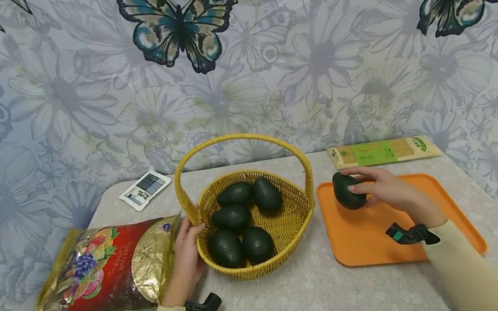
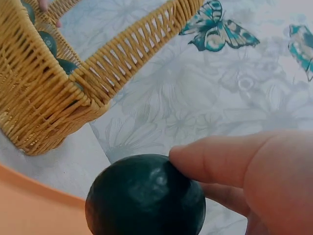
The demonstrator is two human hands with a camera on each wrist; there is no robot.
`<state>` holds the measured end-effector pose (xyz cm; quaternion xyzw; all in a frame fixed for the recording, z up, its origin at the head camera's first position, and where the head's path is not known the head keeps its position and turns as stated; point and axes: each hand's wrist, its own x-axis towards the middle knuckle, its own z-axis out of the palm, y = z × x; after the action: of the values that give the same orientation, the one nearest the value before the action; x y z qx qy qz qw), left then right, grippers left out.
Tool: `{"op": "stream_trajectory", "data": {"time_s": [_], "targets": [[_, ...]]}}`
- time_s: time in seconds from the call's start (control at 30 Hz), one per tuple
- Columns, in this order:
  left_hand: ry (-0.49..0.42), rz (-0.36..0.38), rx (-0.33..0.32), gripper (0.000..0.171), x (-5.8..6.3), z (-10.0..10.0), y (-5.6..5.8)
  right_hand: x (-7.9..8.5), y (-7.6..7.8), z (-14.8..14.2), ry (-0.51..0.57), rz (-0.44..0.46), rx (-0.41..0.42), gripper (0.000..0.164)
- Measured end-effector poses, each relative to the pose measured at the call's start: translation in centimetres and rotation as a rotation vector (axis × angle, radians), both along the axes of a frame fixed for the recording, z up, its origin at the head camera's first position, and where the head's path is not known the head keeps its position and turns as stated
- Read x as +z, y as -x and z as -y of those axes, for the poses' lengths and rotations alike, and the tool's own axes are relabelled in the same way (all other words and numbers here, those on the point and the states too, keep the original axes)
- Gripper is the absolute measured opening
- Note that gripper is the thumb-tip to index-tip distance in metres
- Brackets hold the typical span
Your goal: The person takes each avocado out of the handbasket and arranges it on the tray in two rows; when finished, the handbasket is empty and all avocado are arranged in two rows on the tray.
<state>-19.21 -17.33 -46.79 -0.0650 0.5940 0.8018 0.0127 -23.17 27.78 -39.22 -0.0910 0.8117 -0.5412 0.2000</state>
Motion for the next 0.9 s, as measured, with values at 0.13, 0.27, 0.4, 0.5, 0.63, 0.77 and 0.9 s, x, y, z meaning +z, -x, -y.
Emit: {"op": "stream_trajectory", "data": {"time_s": [0.13,0.27,0.4,0.5,0.63,0.77,0.9], "targets": [[0.002,-0.007,0.001,0.059,0.1,0.0,0.1,-0.8,1.0,0.8,0.007,0.006,-0.016,0.063],[-0.002,-0.017,0.002,0.059,0.1,-0.2,0.1,-1.5,1.7,1.6,0.010,0.008,-0.048,0.062],[-0.007,-0.018,0.005,0.060,0.1,-0.2,0.0,-2.3,2.0,2.2,0.011,0.014,-0.069,0.061],[0.001,-0.016,0.004,0.059,0.1,-0.2,0.0,-2.7,2.0,2.5,0.008,0.019,-0.075,0.060],[0.009,-0.022,0.004,0.058,0.1,-0.1,0.0,-3.0,2.1,3.0,-0.017,0.009,-0.090,0.059],[0.009,-0.026,0.007,0.058,0.2,-0.1,0.1,-3.3,2.2,3.2,-0.021,-0.002,-0.109,0.058],[0.007,-0.016,0.011,0.058,0.1,-0.2,0.1,-3.6,2.3,3.1,-0.011,0.005,-0.103,0.057]]}}
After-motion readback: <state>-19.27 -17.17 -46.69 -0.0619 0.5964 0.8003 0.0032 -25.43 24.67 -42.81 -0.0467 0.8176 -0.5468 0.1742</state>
